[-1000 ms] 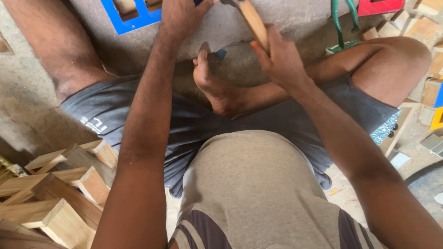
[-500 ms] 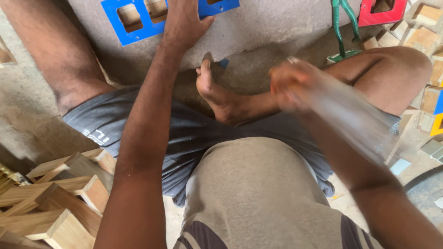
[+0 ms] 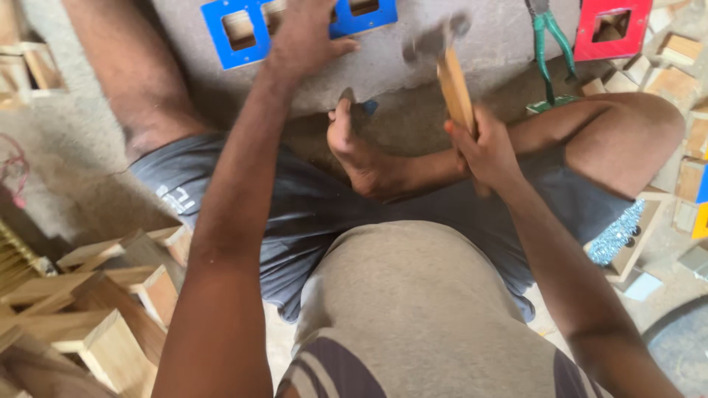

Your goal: The person sits on the floor and uses a hammer to drive nails into small wooden frames placed inside colored plastic jigs. They repeatedly pick up frames, position them in the jigs, hammer nails, and set the frames aside.

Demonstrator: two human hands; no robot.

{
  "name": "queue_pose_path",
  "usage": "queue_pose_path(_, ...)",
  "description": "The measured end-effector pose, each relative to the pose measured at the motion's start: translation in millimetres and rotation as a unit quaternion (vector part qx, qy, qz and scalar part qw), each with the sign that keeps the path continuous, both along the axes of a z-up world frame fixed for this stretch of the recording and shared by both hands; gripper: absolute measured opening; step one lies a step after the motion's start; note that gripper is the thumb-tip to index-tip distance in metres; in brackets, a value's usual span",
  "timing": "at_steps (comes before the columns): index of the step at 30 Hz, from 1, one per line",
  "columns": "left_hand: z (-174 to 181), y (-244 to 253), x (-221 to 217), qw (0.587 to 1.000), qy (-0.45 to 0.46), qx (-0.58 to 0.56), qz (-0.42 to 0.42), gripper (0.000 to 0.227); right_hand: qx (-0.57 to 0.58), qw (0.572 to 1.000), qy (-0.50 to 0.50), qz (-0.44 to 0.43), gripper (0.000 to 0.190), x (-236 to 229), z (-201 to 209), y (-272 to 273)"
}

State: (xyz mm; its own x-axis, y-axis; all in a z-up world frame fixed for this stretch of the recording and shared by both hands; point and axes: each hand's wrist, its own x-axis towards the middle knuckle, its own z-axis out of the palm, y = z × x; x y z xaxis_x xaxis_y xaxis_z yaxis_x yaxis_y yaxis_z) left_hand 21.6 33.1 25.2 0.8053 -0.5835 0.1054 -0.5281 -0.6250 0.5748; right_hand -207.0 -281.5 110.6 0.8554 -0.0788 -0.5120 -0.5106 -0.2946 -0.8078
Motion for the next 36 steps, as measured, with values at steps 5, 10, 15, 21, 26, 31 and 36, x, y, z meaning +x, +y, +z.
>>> queue_pose_path(5,72,89,-5,1.0,-0.019,0.014,-0.01,0.081,0.059,0.984,0.163,-0.032,0.033,-8,-32,-11)
queue_pose_path(10,78,102,-19,0.991,0.107,-0.006,0.077,0.099,-0.273,0.951,-0.051,0.138,0.055,15,-46,-25)
queue_pose_path(15,48,75,-23,0.995,0.031,0.051,0.082,0.11,-0.266,0.907,-0.161,0.284,0.075,44,10,-43)
queue_pose_path(21,48,74,-18,0.998,0.018,0.048,0.04,0.107,-0.094,0.917,-0.364,0.134,0.124,54,82,-113)
queue_pose_path(26,51,71,-19,0.996,0.01,0.082,0.04,0.099,-0.11,0.92,-0.36,0.114,0.135,87,56,-149)
queue_pose_path(31,73,55,-16,0.995,0.004,0.085,0.048,0.108,-0.122,0.922,-0.34,0.137,0.136,108,5,-136)
queue_pose_path(36,73,-26,29,0.988,-0.122,-0.053,0.072,0.082,-0.146,0.929,-0.33,0.084,0.126,107,-20,-155)
